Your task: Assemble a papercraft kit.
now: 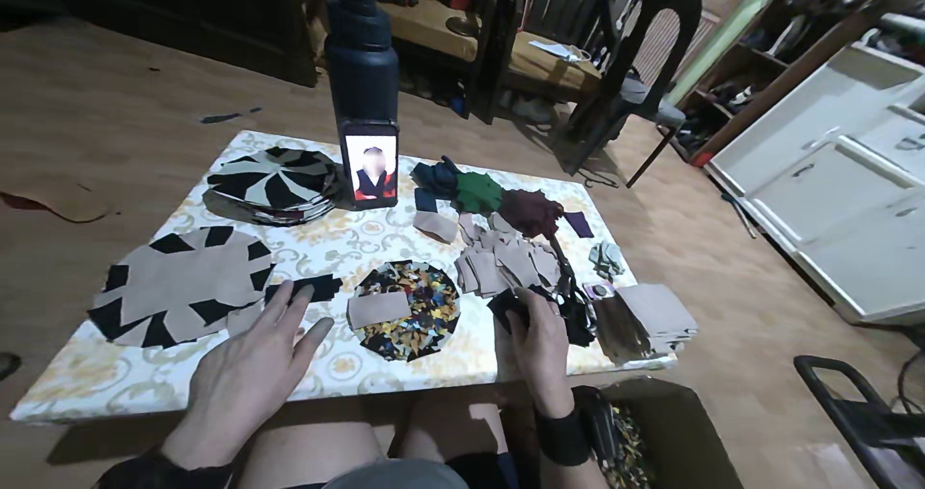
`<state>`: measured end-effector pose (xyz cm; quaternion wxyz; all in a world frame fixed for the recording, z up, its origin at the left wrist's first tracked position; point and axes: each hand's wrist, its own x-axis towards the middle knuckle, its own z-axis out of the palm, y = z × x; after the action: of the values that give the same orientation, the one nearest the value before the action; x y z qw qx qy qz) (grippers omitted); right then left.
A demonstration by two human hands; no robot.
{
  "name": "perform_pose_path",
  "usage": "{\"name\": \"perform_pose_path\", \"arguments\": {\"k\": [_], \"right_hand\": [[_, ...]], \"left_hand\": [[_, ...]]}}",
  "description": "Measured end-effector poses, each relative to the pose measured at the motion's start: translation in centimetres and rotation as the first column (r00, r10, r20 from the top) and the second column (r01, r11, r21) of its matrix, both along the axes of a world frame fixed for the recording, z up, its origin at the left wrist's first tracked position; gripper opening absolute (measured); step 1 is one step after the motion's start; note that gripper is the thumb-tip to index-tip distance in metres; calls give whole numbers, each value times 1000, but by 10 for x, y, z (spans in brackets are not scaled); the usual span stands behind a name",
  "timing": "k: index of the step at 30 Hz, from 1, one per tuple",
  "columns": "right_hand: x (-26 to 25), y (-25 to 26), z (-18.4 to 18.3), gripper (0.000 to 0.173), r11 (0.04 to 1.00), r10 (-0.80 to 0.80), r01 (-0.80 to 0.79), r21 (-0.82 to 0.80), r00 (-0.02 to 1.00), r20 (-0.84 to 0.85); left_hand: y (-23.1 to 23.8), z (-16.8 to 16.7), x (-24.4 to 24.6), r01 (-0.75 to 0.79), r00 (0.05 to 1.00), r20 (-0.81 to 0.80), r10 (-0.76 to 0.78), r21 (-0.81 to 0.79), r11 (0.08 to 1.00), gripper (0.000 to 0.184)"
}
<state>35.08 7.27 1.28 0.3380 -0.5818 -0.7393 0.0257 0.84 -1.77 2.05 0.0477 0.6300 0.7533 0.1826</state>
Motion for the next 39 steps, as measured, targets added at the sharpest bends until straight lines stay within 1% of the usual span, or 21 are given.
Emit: {"name": "perform_pose_path", "arguments": {"k": [2,4,7,9,11,12,13,14,15,16,18,19,21,23,26,27,28,30,32,34,39], "right_hand": [[3,0,-3,29,999,33,-29,32,989,-142],[6,-1,-4,34,994,106,-90,68,952,-285],[2,-7,6,48,972,230,-221,82,819,-525],[-7,-13,14,51,945,293,-316,86,699,-652],[-19,-20,18,52,900,362,-422,108,586,-725],[-28,-24,20,52,870,396,-477,125,524,-754],[-37,-29,22,53,836,424,-530,140,463,-778],[-46,-35,24,54,801,445,-579,153,404,-799],[-56,-40,26,54,768,459,-619,165,352,-816],[-65,-46,26,55,737,468,-653,174,308,-828],[-81,-55,23,58,709,482,-681,184,278,-831],[-87,-59,21,61,714,481,-675,184,283,-830],[-95,-65,16,66,741,475,-646,184,310,-823],[-99,-71,11,67,761,472,-623,182,339,-814],[-103,-75,3,61,780,468,-596,189,355,-809],[-104,-76,2,60,787,468,-584,200,354,-809],[-105,-76,1,58,793,476,-570,216,358,-804],[-107,-77,-1,55,801,504,-543,253,381,-775],[-108,-79,-2,53,799,511,-545,255,391,-766],[-109,-82,-2,55,791,492,-568,227,370,-788],[-113,-88,-1,60,762,489,-609,222,316,-813]], "left_hand": [[6,-7,1,26,1000,-17,-24,143,989,60],[10,-18,-1,69,997,-40,-61,240,968,54],[10,-24,-2,90,994,-87,-63,351,932,47],[7,-21,3,131,991,-105,-88,544,829,35],[-2,-14,22,137,983,1,-182,654,744,28],[-8,-11,37,117,954,133,-268,658,744,29],[-14,-8,53,104,880,305,-365,626,773,32],[-19,-7,70,112,745,483,-459,588,801,39],[-21,-6,85,136,574,633,-520,552,822,47],[-23,-3,96,160,400,750,-527,509,846,51],[-25,4,110,136,147,898,-415,397,908,39],[-24,6,113,98,61,938,-342,336,937,35],[-22,8,114,-1,-51,968,-244,244,970,32],[-22,8,113,-79,-91,970,-228,221,972,33],[-24,4,108,-18,-159,933,-323,325,946,43],[-26,3,108,-11,-171,931,-322,325,946,46],[-29,2,109,-18,-173,941,-292,294,956,45],[-34,7,111,-56,-154,964,-215,208,976,33],[-33,7,110,-102,-108,963,-245,235,967,21],[-31,4,107,-118,-108,946,-305,292,949,20],[-30,3,102,-73,-185,923,-337,329,941,22]]}}
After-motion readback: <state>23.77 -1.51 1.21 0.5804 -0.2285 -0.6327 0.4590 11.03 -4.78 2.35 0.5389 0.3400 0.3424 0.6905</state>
